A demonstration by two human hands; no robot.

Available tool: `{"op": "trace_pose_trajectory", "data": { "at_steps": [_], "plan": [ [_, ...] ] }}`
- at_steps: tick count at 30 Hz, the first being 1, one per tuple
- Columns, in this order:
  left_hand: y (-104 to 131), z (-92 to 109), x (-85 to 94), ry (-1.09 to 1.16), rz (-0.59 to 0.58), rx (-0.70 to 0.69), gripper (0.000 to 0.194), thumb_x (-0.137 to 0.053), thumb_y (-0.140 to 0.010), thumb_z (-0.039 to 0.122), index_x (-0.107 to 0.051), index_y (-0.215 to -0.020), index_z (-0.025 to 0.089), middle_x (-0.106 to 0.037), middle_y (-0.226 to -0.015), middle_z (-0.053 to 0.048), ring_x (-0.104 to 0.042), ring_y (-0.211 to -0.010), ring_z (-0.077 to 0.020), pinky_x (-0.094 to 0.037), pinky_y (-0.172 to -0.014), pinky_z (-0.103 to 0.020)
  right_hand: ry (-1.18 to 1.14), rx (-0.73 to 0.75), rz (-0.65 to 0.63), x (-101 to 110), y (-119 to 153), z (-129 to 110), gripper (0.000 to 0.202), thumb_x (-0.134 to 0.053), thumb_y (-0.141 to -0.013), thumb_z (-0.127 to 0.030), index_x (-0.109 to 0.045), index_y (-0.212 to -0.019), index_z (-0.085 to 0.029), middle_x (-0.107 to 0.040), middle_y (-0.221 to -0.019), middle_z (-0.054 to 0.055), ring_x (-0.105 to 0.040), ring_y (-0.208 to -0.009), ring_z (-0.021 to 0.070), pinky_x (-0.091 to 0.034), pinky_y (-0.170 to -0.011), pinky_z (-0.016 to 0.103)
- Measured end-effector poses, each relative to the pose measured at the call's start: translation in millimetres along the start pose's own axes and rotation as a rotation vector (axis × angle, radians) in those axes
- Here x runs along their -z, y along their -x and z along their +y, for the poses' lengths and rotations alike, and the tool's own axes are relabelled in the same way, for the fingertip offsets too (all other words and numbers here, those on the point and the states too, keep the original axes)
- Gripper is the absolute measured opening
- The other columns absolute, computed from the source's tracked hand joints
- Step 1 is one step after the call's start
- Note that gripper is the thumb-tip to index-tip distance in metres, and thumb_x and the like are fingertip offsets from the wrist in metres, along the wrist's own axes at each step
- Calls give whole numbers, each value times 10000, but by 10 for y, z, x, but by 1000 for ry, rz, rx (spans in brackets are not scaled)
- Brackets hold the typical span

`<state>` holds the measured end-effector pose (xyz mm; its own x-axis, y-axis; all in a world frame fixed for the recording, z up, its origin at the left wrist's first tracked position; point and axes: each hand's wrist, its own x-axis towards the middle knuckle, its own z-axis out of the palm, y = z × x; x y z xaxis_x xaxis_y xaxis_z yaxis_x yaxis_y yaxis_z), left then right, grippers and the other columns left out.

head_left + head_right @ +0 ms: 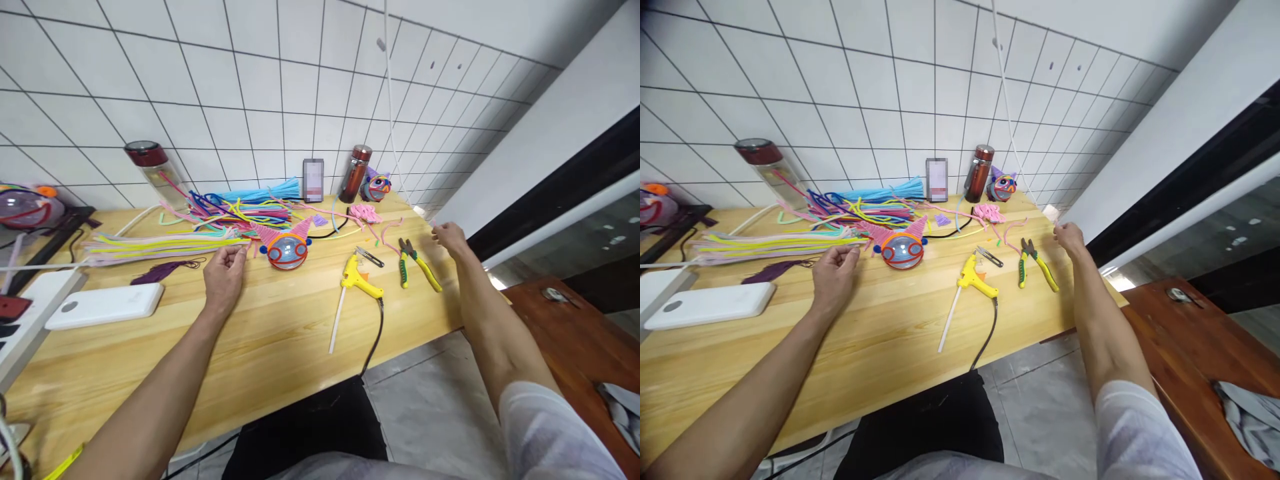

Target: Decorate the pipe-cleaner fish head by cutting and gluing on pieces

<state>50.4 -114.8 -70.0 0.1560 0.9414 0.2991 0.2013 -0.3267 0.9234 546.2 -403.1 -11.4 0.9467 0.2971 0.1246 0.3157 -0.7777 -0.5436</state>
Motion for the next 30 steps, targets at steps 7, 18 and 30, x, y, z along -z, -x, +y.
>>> {"op": "trace_pose_trajectory", "data": {
  "at_steps": [7,18,30],
  "plan": [
    [305,348,-8,-33,-28,-541,158,-694,-967,337,-742,-947,188,-732,-795,-6,-589,-629,-113,-484,-636,-243,-726,410,-529,4,1265,-883,240,-856,-669,-297,-646,-764,-232,-711,-740,13,-603,-613,147,-489,-600,294],
    [520,357,-162,-232,-327,-896,233,-614,-1080,308,-758,-945,184,-777,-888,-72,-720,-804,-172,-495,-729,-275,-609,504,-997,-406,2366,-1743,185,-742,-676,-302,-766,-829,-201,-687,-728,-6,-555,-641,130,-419,-622,279],
    [517,460,-206,219,-793,67,288,-701,-862,439,-657,-761,173,-601,-658,28,-459,-595,-96,-337,-586,-237,-510,671,-768,-672,2317,-1622,240,-778,-794,-438,-767,-812,-199,-702,-739,15,-555,-673,157,-410,-638,300]
  ]
}}
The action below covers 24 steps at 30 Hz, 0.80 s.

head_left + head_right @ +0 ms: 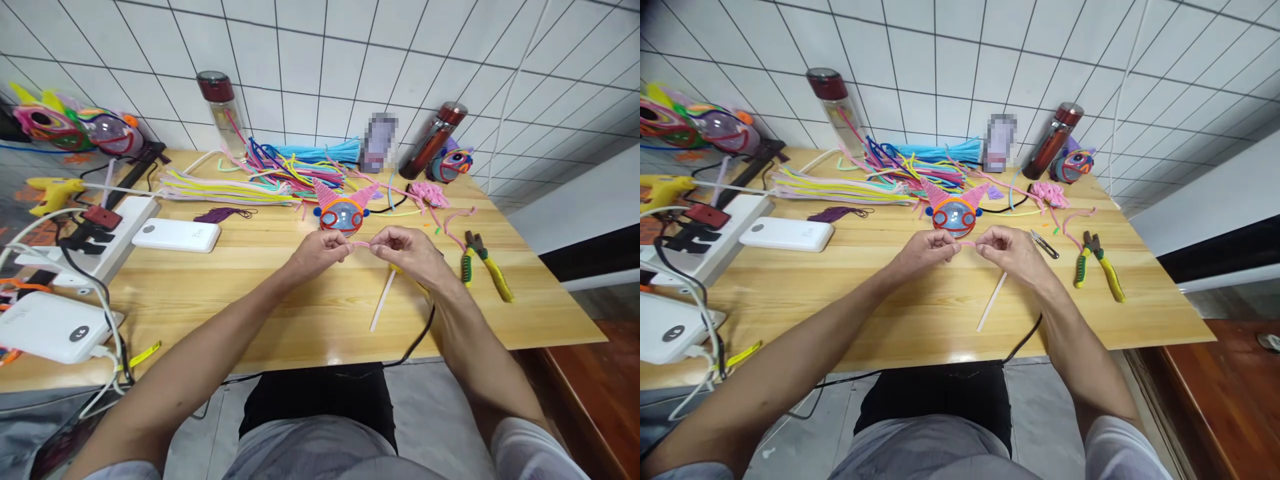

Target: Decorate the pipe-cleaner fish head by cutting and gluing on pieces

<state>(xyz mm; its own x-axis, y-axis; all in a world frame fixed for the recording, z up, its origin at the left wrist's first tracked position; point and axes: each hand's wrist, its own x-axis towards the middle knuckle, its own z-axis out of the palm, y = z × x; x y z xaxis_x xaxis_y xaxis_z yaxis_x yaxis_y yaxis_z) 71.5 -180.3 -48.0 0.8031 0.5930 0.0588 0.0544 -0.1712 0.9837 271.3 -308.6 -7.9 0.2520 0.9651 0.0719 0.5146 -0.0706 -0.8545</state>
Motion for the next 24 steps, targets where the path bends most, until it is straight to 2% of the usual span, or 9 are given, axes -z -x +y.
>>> {"op": "trace_pose_trajectory", "data": {
  "at_steps": [5,13,18,24],
  "plan": [
    [-16,-1,26,153,-32,112,281,-753,-817,440,-662,-792,176,-655,-698,12,-404,-519,-67,-291,-512,-227,37,1,26,-88,-38,129,256,-777,-800,-459,-771,-837,-206,-678,-690,-3,-513,-630,143,-392,-610,290],
    [-29,-74,19,379,-81,171,316,-836,-798,419,-646,-813,166,-661,-706,6,-370,-453,-36,-219,-459,-215,40,19,16,-201,-57,169,258,-753,-831,-449,-785,-859,-195,-706,-722,9,-549,-671,154,-420,-657,298],
    [-27,-74,15,415,-118,219,291,-835,-803,388,-648,-833,166,-656,-702,14,-370,-458,-35,-225,-460,-212,30,15,9,-203,-58,203,281,-756,-839,-447,-827,-958,-203,-715,-739,7,-571,-685,161,-431,-675,302],
    [-26,-70,7,381,-90,260,247,-807,-804,347,-641,-767,167,-624,-665,10,-368,-469,-36,-217,-466,-215,-4,-22,-58,-171,-64,218,305,-736,-850,-451,-855,-977,-201,-724,-745,5,-589,-697,166,-448,-689,307]
  ]
}}
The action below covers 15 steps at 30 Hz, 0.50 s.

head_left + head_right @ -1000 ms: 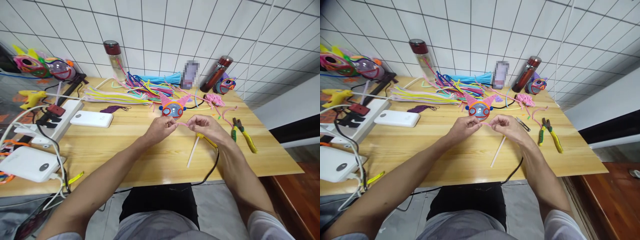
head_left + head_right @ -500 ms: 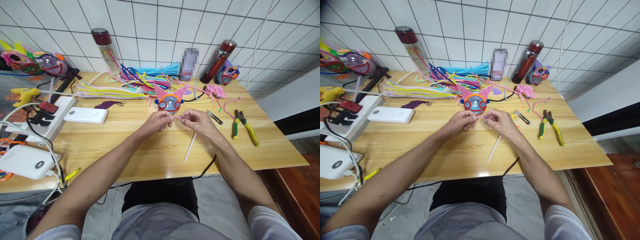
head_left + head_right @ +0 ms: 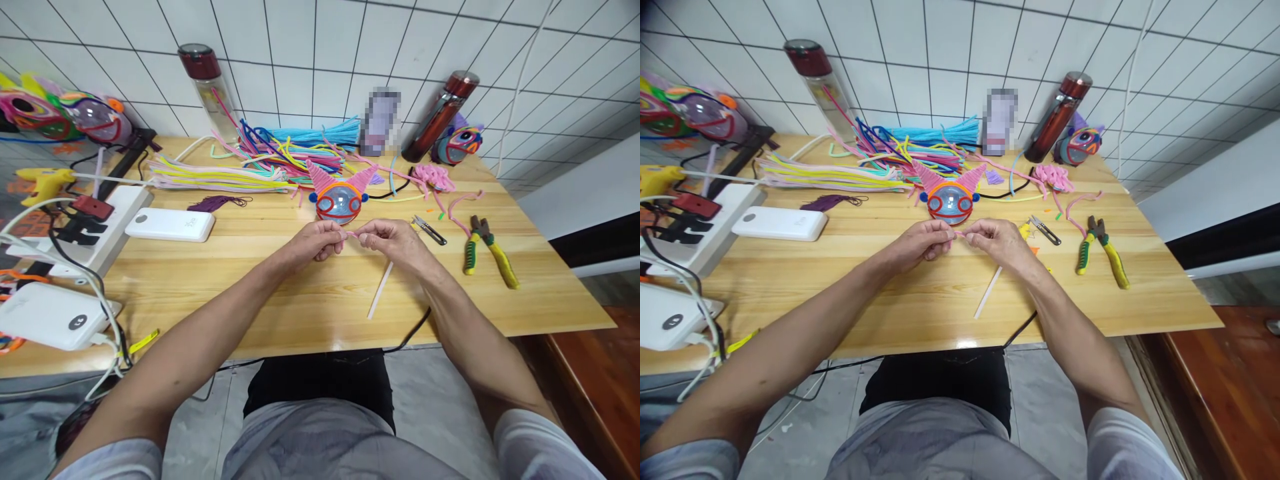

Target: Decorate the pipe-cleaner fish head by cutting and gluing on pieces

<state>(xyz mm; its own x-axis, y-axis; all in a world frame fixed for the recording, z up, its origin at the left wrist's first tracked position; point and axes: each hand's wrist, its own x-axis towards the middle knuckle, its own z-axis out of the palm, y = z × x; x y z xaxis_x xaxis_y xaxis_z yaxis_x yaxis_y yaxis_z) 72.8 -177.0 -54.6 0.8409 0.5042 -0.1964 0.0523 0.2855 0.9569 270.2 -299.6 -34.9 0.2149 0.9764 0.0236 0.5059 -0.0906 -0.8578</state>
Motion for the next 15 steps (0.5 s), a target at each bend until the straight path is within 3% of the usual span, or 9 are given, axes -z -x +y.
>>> {"op": "trace_pose_trajectory", "data": {
  "at_steps": [4,8,12,15],
  "plan": [
    [1,0,5,-38,19,1,203,-772,-808,307,-636,-737,174,-600,-639,14,-377,-474,-43,-232,-470,-220,4,-7,-13,-6,-4,-12,252,-662,-854,-355,-837,-940,-195,-762,-794,16,-607,-704,161,-459,-709,302],
    [7,-2,-7,-62,22,7,190,-754,-804,291,-622,-728,177,-606,-641,13,-381,-474,-44,-226,-465,-221,95,-18,98,6,0,-6,253,-599,-858,-278,-805,-986,-207,-757,-786,15,-604,-670,168,-466,-711,313],
    [3,-5,-11,-119,49,15,155,-734,-792,271,-626,-735,175,-614,-645,10,-399,-488,-51,-241,-460,-212,205,21,227,41,16,-23,166,-633,-891,-281,-780,-937,-218,-695,-717,-2,-583,-662,175,-434,-698,317],
    [-7,-9,13,-162,87,3,136,-721,-784,269,-638,-734,174,-618,-648,9,-417,-494,-55,-258,-458,-208,240,61,216,38,25,-43,146,-687,-907,-324,-791,-919,-223,-710,-752,8,-583,-683,179,-423,-694,321]
  ]
}}
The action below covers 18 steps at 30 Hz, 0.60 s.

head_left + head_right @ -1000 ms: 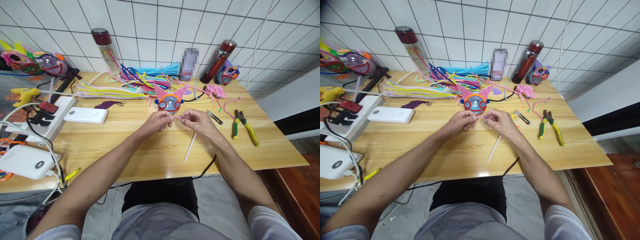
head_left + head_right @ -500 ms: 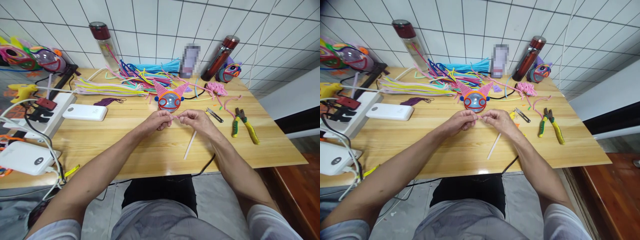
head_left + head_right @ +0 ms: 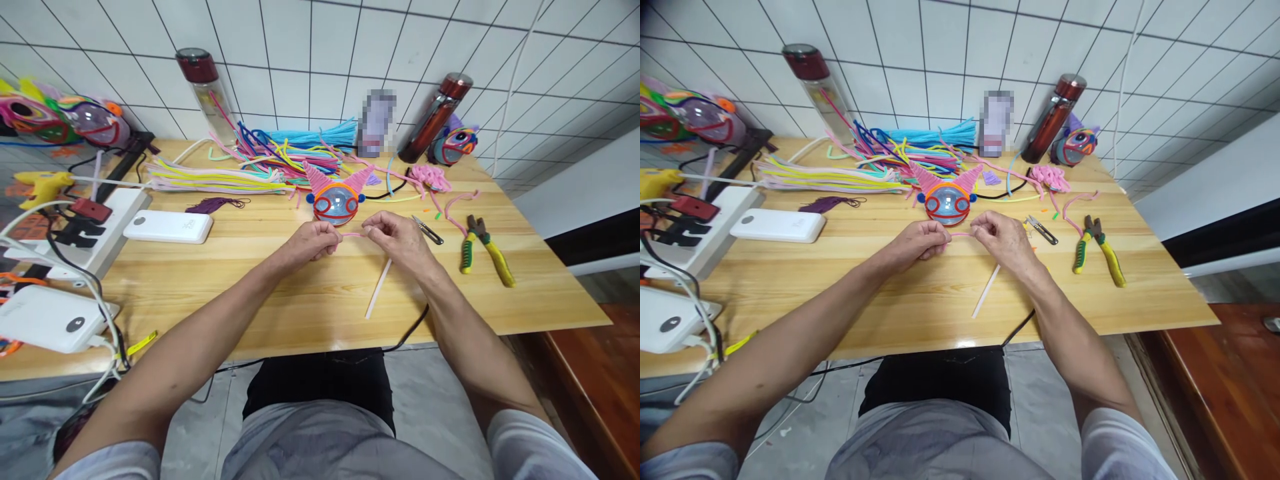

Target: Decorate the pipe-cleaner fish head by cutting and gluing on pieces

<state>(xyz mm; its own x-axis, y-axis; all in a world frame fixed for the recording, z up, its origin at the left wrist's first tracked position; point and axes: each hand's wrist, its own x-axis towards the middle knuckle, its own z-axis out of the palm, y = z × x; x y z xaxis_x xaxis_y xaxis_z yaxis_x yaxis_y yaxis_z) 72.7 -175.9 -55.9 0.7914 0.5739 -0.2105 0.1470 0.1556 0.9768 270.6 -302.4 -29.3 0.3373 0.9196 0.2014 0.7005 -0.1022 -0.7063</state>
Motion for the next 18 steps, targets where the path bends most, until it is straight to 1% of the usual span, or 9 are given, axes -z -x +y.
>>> {"op": "trace_pose_trajectory", "data": {
  "at_steps": [4,7,11,13,15,18],
  "plan": [
    [-3,-10,34,-8,6,-23,142,-738,-774,281,-655,-731,173,-599,-639,17,-403,-491,-51,-246,-457,-210,47,98,-71,-44,0,10,128,-728,-909,-317,-816,-932,-227,-717,-781,21,-591,-702,181,-426,-709,326],
    [14,-3,31,-7,-22,-25,177,-763,-774,300,-647,-722,177,-589,-640,20,-388,-488,-48,-237,-461,-215,85,151,-87,-87,-8,47,102,-725,-918,-279,-815,-919,-231,-702,-774,24,-585,-696,180,-429,-710,328],
    [52,41,-1,-30,-71,-21,223,-775,-795,344,-642,-725,179,-590,-647,18,-367,-469,-45,-216,-457,-230,105,181,-90,-151,-12,80,97,-714,-932,-252,-807,-916,-228,-719,-835,43,-603,-724,186,-444,-722,331],
    [64,70,-3,-43,-77,-3,237,-769,-802,365,-642,-729,179,-606,-654,12,-358,-458,-46,-205,-455,-239,112,182,-101,-180,-12,85,92,-712,-936,-248,-798,-911,-229,-718,-828,38,-605,-728,186,-444,-725,327],
    [59,94,25,-66,-34,0,269,-758,-804,387,-616,-696,185,-579,-618,22,-339,-451,-48,-193,-457,-245,122,177,-110,-192,-13,89,88,-706,-937,-239,-782,-894,-230,-710,-804,31,-600,-732,188,-439,-727,323],
    [23,114,138,-132,93,-7,327,-750,-794,409,-551,-634,205,-450,-528,60,-294,-456,-58,-181,-466,-247,122,160,-114,-175,-19,98,89,-688,-934,-218,-766,-892,-225,-713,-815,37,-604,-746,195,-434,-732,327]
  ]
}}
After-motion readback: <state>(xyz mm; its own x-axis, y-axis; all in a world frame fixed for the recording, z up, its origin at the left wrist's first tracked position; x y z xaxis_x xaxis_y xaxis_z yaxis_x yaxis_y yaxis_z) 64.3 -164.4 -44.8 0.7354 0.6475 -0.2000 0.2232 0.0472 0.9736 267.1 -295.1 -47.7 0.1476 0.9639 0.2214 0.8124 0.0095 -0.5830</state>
